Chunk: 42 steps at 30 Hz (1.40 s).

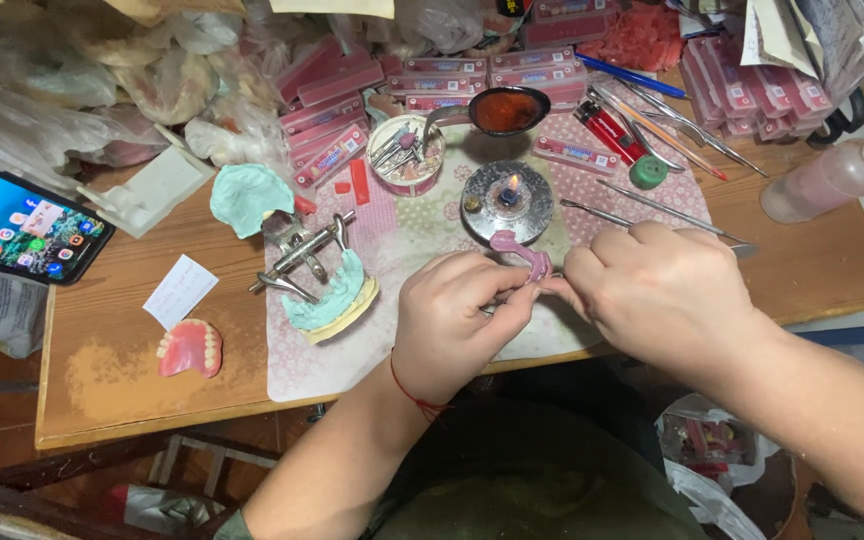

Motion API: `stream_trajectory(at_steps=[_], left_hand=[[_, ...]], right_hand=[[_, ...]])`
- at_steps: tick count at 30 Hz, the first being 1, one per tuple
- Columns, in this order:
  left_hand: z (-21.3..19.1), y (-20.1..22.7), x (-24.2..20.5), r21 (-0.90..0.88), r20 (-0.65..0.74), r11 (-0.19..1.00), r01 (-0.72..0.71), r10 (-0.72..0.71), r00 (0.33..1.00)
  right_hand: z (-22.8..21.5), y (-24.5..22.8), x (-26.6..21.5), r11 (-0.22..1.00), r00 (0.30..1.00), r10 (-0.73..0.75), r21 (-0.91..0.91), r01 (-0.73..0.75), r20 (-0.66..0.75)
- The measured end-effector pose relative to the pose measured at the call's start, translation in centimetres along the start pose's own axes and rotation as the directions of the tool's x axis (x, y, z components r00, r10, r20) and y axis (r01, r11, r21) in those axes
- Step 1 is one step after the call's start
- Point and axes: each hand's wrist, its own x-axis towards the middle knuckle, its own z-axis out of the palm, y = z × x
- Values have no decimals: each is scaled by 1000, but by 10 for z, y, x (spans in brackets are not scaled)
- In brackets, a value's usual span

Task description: The person is working on a dental model, using a small tool to shape and refine a pink material attached to a set of teeth. They heat the tool over a small flame and then apply it to the model. Later, they place the model into a plastic bag.

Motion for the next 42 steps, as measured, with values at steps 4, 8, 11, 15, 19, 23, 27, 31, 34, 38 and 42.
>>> stream_trajectory(at_steps=[4,8,11,15,19,23,27,31,34,38,42], left_hand=[[-2,2,3,-70,16,996,46,-45,999],[-4,3,3,-204,41,961,186,-182,983],[-3,2,2,-284,108,890,357,-340,934],[1,-6,0,-330,257,752,570,-510,821],[4,-10,-5,-517,408,550,656,-516,753],[8,-17,-9,-583,539,338,739,-520,663],[10,-18,-8,-629,545,294,719,-492,678],[8,-14,-6,-636,554,249,730,-511,657],[6,-12,-4,-648,574,178,740,-525,629],[7,-12,-4,-636,574,148,758,-566,592],[4,-9,0,-622,598,140,771,-550,582]], right_hand=[[-6,2,1,1000,999,-7,1,7,-39],[-22,7,-3,997,991,-9,76,19,-130],[-34,15,-24,989,992,28,150,-8,-126],[-35,23,-87,934,984,176,312,-177,31],[0,15,-189,884,925,317,287,-369,211],[53,-13,-309,775,617,557,-82,-626,555],[78,-23,-354,530,-242,417,-451,-718,876],[112,-30,-392,437,-466,272,-539,-720,842],[133,-31,-415,389,-470,336,-575,-720,816],[170,-19,-440,499,-392,304,-496,-711,868],[130,6,-358,668,-165,256,-298,-682,952]])
